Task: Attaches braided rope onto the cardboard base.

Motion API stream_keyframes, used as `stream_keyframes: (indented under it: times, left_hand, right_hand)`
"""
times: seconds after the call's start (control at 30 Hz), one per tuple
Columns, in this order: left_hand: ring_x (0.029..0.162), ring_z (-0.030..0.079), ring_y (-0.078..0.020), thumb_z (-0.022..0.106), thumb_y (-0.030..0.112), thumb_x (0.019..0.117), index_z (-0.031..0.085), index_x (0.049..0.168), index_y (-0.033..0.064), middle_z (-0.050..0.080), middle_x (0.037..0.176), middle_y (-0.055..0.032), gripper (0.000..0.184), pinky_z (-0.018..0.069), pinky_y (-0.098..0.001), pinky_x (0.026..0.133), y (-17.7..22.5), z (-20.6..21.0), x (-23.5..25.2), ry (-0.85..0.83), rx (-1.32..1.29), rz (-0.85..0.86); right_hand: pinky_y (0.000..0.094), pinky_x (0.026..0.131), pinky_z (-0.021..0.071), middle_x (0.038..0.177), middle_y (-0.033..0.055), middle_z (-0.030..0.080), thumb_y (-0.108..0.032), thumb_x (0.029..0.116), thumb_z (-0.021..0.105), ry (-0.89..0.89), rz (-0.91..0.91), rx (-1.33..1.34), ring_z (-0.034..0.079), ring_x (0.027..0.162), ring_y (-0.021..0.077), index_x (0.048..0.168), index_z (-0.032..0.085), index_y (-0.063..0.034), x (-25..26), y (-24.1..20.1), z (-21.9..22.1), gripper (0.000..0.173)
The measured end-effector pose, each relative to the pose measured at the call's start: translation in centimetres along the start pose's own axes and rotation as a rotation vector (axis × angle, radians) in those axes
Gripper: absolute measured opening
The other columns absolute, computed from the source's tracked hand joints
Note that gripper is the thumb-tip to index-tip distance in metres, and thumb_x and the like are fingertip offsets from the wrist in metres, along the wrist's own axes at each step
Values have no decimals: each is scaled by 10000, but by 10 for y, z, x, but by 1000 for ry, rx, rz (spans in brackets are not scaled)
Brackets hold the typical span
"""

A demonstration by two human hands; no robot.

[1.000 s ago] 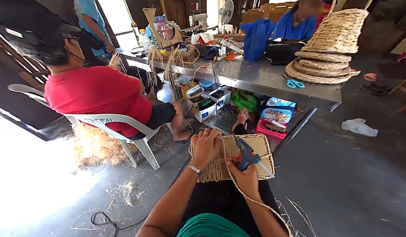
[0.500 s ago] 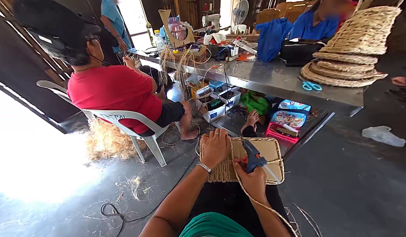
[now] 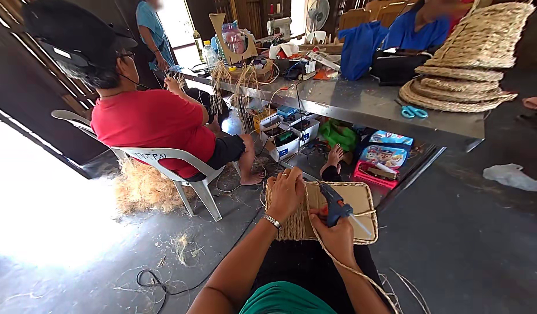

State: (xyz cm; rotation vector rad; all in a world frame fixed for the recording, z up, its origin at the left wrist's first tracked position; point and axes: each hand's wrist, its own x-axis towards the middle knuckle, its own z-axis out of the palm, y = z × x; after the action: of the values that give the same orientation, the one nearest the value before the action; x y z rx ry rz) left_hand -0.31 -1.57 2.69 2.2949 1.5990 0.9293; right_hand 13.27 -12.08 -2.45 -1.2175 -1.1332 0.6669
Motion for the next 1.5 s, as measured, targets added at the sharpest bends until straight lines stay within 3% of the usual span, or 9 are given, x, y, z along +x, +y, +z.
stream_keyframes:
  times: [0.3,0.63,0.73,0.9,1.0,1.1,1.23,1.37,1.5]
  left_hand:
    - [1175,598,-147,492,285,1016,668,1187,193,691,1160,18,261,338,-536,1078,-13,-16,4,-168,-143,40]
    - [1123,614,-144,527,284,992,694,1140,202,700,1102,22,237,324,-507,1081,-3,-4,1,-68,-62,-56]
    - [1103,629,-174,546,264,988,702,1100,189,707,1081,2,206,349,-530,1069,0,-4,0,-31,-60,-44]
    - [1085,630,-301,547,167,1010,701,1140,161,686,1114,-84,202,430,-622,934,0,-16,-12,-25,-86,105]
    - [1079,638,-292,534,116,1002,710,1120,141,695,1091,-83,213,431,-617,923,-4,-19,-15,-13,-124,158]
    - [1034,663,-203,531,166,997,733,1092,184,715,1052,-15,225,436,-587,944,-17,-9,-4,40,-146,170]
    - [1030,645,-174,494,215,1010,726,1091,203,698,1049,-1,246,424,-555,926,-16,-10,-3,27,-138,171]
    - [1108,613,-210,605,413,967,688,1117,227,679,1108,-12,252,374,-578,966,-12,-9,-3,-26,-88,129]
    - [1127,591,-260,662,422,928,647,1140,231,656,1130,-38,286,368,-581,935,-13,-8,-3,-40,-26,107]
  right_hand:
    - [245,779,635,942,28,790,1,821,782,2,22,6,761,820,82,1101,632,8,-1,-3,-1,318]
    - [234,765,632,932,15,791,-15,819,782,-4,38,-3,757,809,67,1089,639,-8,-2,-2,-3,306]
    - [251,783,634,945,21,788,-25,828,784,-15,46,-5,757,827,77,1111,629,4,-1,-3,-5,324]
    - [290,827,636,958,54,778,-61,835,808,-43,65,-9,756,863,106,1133,610,41,0,-7,-8,372]
    - [321,809,637,973,52,783,-34,830,822,-57,130,27,759,859,126,1154,614,2,-3,-8,-10,386]
    - [335,801,640,989,54,783,-19,843,812,-63,147,66,763,865,144,1169,601,-24,-2,-11,-10,388]
    - [326,791,638,995,58,787,-13,858,800,-78,177,105,765,861,145,1173,596,-29,-2,-14,-7,375]
    - [332,798,635,999,61,784,-33,854,812,-95,211,125,761,868,151,1191,595,-29,-5,-12,-2,400]
    - [342,799,645,990,91,786,5,843,806,-66,188,189,770,861,177,1170,599,-2,-4,-8,2,387]
